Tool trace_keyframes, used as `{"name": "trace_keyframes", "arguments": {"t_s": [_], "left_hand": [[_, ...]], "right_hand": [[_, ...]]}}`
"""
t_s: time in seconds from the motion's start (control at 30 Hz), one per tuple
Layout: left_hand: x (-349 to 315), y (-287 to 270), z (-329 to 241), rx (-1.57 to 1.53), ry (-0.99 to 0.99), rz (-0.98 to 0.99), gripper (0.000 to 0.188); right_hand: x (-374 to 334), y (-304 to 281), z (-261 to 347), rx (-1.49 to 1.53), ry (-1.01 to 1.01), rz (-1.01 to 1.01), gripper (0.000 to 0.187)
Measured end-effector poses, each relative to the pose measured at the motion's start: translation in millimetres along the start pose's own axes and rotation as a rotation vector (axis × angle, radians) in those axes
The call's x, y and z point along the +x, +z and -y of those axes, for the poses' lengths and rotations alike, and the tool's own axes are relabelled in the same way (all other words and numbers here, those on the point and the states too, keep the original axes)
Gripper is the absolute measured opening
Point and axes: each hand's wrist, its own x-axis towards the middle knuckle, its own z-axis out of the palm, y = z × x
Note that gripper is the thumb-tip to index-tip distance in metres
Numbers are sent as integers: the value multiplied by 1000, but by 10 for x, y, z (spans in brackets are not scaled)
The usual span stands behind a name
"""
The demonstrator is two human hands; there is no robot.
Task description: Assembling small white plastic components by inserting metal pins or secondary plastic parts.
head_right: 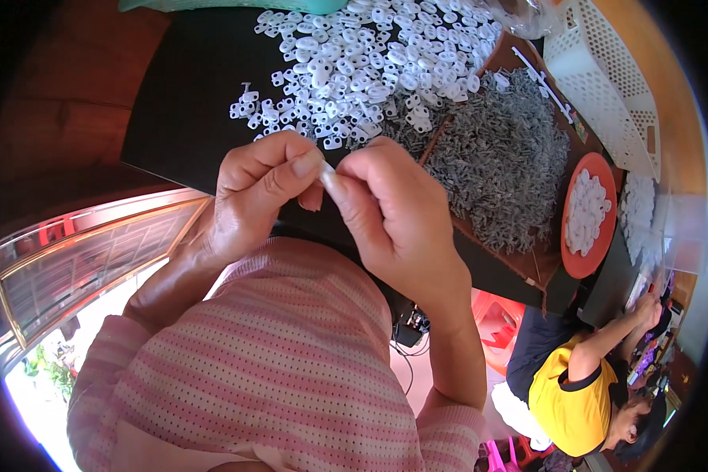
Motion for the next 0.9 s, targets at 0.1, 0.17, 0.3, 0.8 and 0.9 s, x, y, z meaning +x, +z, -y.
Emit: {"name": "trace_keyframes", "arguments": {"t_s": [0.1,0.17,0.3,0.8,0.9], "left_hand": [[-47,69,53,-43,-2,6,20],[-69,112,93,-36,24,9,21],[-88,153,176,-148,47,-7,21],[-102,11,161,320,320,11,4],[-95,-19,186,380,324,62,5]], "right_hand": [[-16,-40,26,21,39,-16,7],[-18,-18,47,13,38,-26,8],[-23,6,118,48,88,-28,8],[153,-109,180,-173,15,234,12],[164,-56,192,-177,28,275,11]]}}
